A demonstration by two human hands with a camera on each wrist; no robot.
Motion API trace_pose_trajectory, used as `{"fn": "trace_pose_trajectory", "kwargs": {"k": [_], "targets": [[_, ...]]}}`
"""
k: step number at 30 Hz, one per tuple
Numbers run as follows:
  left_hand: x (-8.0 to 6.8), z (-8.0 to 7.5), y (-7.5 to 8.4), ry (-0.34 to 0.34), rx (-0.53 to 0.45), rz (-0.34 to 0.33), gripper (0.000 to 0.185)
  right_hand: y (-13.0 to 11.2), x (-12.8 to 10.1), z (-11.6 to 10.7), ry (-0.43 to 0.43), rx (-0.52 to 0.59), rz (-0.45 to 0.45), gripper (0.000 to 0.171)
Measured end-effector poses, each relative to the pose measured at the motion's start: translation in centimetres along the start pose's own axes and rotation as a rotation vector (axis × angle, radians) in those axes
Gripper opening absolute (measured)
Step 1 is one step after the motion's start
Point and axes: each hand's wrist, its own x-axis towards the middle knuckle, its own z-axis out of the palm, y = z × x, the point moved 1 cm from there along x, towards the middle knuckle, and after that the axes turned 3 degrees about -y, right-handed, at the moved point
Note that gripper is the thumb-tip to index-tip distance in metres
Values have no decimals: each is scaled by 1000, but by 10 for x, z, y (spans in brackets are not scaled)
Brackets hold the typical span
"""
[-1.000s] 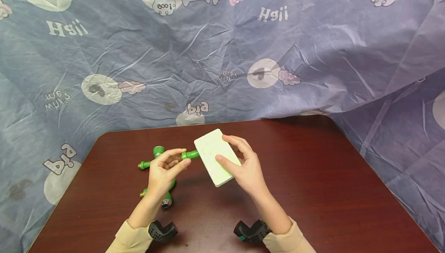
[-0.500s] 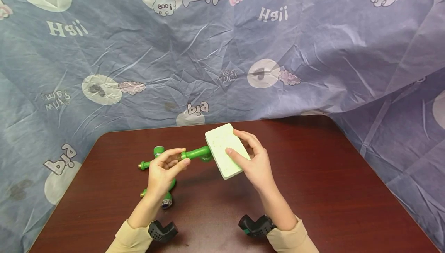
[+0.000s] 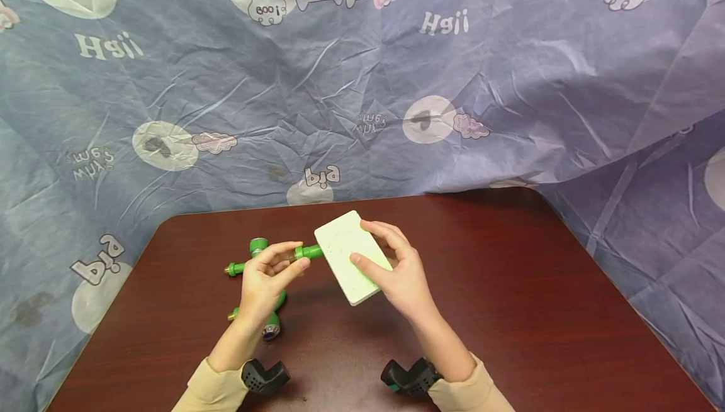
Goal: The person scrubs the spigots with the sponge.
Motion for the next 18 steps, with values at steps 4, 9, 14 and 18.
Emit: {"fn": "trace_pose_trajectory", "kwargs": {"k": [4, 9, 14, 18], "targets": [[0, 0, 1, 1, 3, -2, 33, -1, 1, -3, 15, 11, 5, 48], [0, 0, 1, 2, -6, 1, 30, -1, 3, -12, 54, 25, 17, 49], [0, 0, 0, 0, -19, 6, 27, -2, 5, -15, 84, 23, 20, 49], [0, 0, 0, 2, -14, 5, 27, -3, 4, -13, 55, 15, 26, 49]]}}
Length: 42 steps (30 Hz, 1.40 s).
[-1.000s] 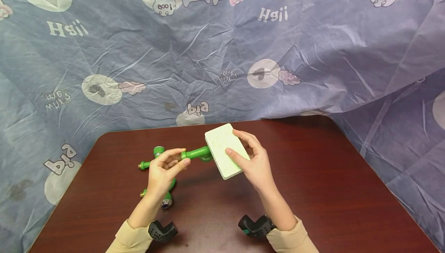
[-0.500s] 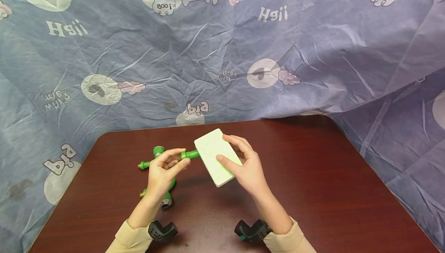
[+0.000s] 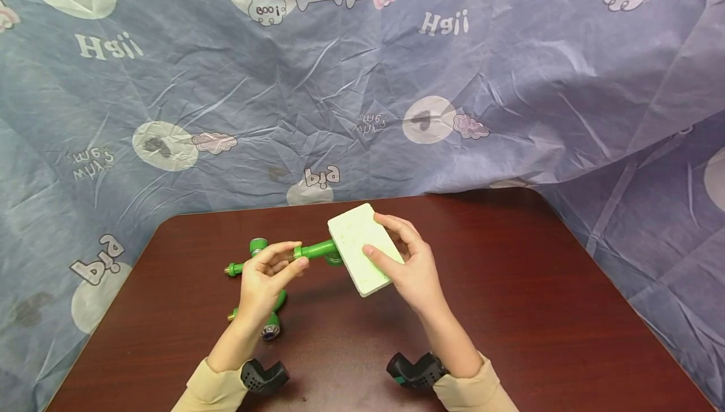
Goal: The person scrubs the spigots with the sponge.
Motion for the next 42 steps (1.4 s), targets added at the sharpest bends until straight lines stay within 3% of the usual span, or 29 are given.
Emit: {"fn": "trace_pose_trajectory", "kwargs": {"k": [14, 19, 25, 42], "targets": [[0, 0, 0, -3, 14, 9, 27, -1, -4, 7, -61, -23, -9, 48], [0, 0, 1, -11, -2, 18, 27, -1, -4, 5, -57, 10, 32, 48], [0, -1, 0, -12, -23, -8, 29, -1, -4, 4, -84, 61, 98, 50], [3, -7, -1, -37, -135, -97, 38, 1, -2, 4, -107, 68, 134, 52]]}}
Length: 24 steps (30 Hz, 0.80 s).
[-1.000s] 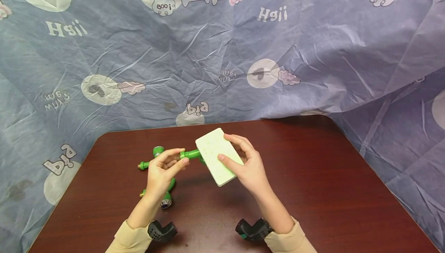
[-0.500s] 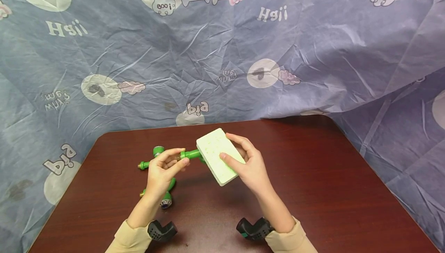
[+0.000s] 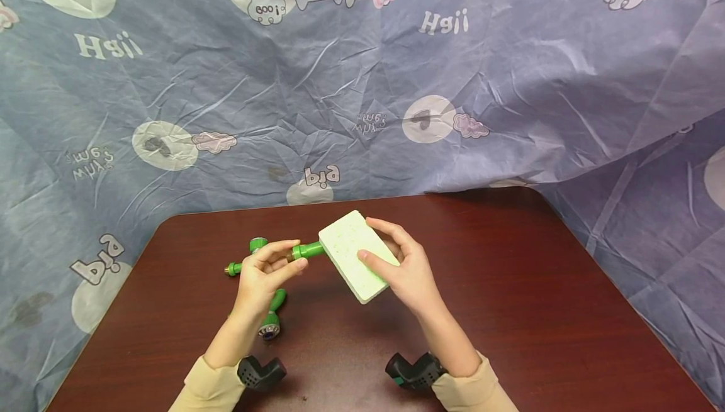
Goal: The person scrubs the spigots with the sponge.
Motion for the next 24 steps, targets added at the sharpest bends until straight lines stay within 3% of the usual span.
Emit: {"fn": "trace_pose_trajectory", "kwargs": {"k": [9, 18, 24], "targets": [[4, -8, -6, -51, -12, -6, 36, 4, 3, -7, 30, 3, -9, 49], [9, -27, -17, -196, -80, 37, 41, 8, 9, -15, 73, -10, 7, 44], [10, -38, -27, -229, -99, 38, 42, 12, 13, -20, 90, -23, 47, 45]]}}
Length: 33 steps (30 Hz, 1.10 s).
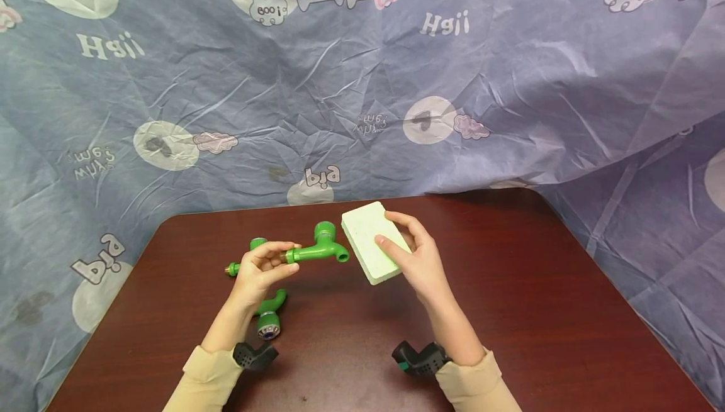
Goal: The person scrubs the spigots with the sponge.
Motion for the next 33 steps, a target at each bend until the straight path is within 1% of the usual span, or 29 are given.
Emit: {"fn": "trace_pose_trajectory", "kwargs": {"k": [5, 11, 16, 20, 23, 29, 33], "targets": [[-1, -9, -9, -13, -8, -18, 42, 5, 6, -5, 17, -18, 34, 47], [-2, -20, -20, -36, -71, -43, 41, 13, 12, -11, 32, -33, 69, 48], [-4, -29, -27, -33, -73, -89, 41, 21, 18, -18, 13, -55, 94, 49], [-8, -37, -34, -8, -69, -148, 41, 30, 23, -25, -13, -88, 136, 51], [-11, -44, -40, 10, -52, -196, 41, 38, 27, -31, -13, -95, 168, 51], [-14, -56, -49, 64, 27, -288, 37, 46, 31, -38, -30, -91, 177, 52], [-15, -60, -52, 96, 68, -342, 40, 51, 34, -42, -56, -78, 199, 55]]}}
